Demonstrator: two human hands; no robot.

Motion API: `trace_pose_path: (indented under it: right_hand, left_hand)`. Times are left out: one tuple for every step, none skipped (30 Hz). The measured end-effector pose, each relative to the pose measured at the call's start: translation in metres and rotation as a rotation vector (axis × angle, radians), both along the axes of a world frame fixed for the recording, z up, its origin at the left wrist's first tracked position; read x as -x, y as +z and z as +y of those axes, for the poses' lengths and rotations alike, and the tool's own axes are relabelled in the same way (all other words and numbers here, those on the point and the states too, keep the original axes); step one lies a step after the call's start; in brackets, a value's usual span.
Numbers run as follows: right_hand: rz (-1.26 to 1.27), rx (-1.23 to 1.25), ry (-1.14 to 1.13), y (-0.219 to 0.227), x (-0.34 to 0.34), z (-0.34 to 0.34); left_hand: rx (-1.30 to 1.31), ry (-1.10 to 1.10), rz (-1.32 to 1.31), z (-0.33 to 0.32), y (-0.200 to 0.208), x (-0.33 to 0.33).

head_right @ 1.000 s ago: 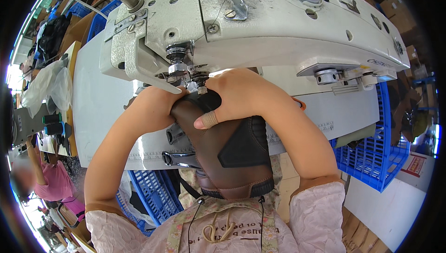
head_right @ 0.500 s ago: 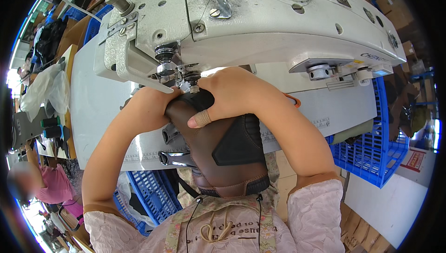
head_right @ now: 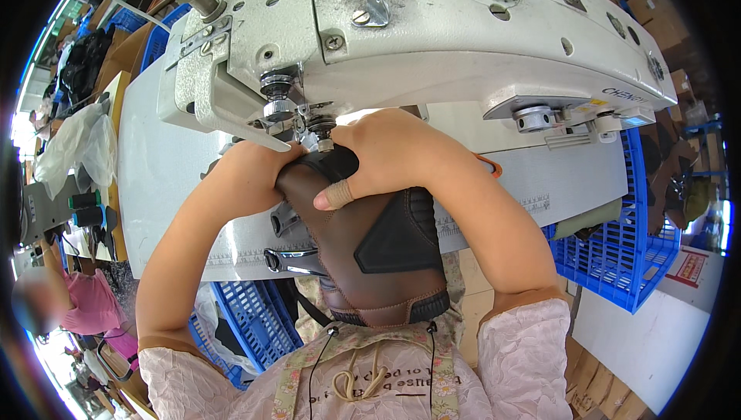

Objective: The person sews shoe uppers using a sewing machine and trims the threads with snips, placing completed shoe uppers into a crate.

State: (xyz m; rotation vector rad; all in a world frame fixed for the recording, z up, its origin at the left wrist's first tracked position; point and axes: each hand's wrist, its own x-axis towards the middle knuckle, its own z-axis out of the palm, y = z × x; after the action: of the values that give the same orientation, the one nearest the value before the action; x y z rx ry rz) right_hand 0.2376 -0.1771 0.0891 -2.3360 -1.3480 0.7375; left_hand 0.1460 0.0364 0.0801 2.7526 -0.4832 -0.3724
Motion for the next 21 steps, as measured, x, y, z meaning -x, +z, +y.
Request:
trace_pose_path:
  right_hand:
    - [0.009,-0.008,-0.001,0.0,0.0,0.0]
    - [0.017,-0.015,-0.001,-0.001,0.0,0.0]
    - [0.017,-0.016,-0.001,-0.002,0.0,0.0]
    - [0.01,-0.041,-0.002,-0.003,0.0,-0.001]
    - [0.004,-0.066,-0.003,-0.004,0.0,-0.001]
    - [0.003,-0.066,-0.004,-0.004,-0.001,-0.002]
    - [0.006,-0.055,0.001,-0.003,0.0,-0.001]
    - [0.008,-0.044,0.006,-0.002,0.0,-0.001]
    - [0.007,-0.045,0.006,-0.001,0.0,-0.001]
    - [0.004,-0.017,0.014,0.0,0.0,-0.002]
    - [0.002,0.01,0.022,0.002,0.0,-0.002]
    - [-0.002,0.009,0.022,0.001,0.001,-0.003]
    - [-0.027,-0.002,0.01,-0.003,0.003,-0.004]
    - [-0.052,-0.013,-0.003,-0.008,0.005,-0.005]
    - [-0.056,-0.012,-0.005,-0.016,0.01,-0.01]
    - [-0.239,-0.14,0.009,-0.021,0.019,-0.016]
    - [-0.42,-0.268,0.022,-0.025,0.023,-0.02]
    - [-0.418,-0.267,0.024,-0.027,0.022,-0.022]
    - [-0.299,-0.226,0.027,-0.021,0.019,-0.02]
    - [-0.18,-0.184,0.031,-0.018,0.017,-0.019]
    - [-0.177,-0.181,0.033,-0.017,0.015,-0.018]
  left_hand:
    - [-0.001,0.001,0.0,0.0,0.0,0.0]
    - [-0.004,0.005,0.01,0.0,0.0,0.0]
    - [-0.008,0.009,0.021,0.001,0.0,-0.001]
    - [-0.008,0.008,0.02,0.0,0.001,-0.001]
    - [-0.006,0.006,0.023,-0.001,0.002,-0.001]
    - [-0.004,0.003,0.026,-0.002,0.003,-0.002]
    - [-0.006,0.004,0.025,-0.002,0.003,-0.001]
    - [-0.007,-0.003,0.045,-0.003,0.004,-0.001]
    - [-0.009,-0.01,0.064,-0.003,0.005,-0.001]
    - [-0.01,-0.009,0.06,-0.003,0.006,-0.002]
    - [-0.036,-0.014,0.08,-0.003,0.007,-0.002]
    - [-0.062,-0.019,0.099,-0.003,0.008,-0.002]
    - [-0.062,-0.021,0.094,-0.003,0.007,-0.004]
    - [-0.073,-0.023,0.128,-0.004,0.007,-0.005]
    - [-0.084,-0.025,0.162,-0.004,0.005,-0.007]
    - [-0.084,-0.024,0.163,-0.003,0.004,-0.005]
    - [-0.091,-0.029,0.116,-0.001,0.001,-0.002]
    - [-0.097,-0.033,0.069,0.0,0.0,-0.001]
    - [-0.093,-0.033,0.072,0.001,0.0,-0.001]
    - [-0.095,-0.04,0.091,0.001,0.002,-0.004]
    - [-0.097,-0.046,0.11,0.001,0.004,-0.005]
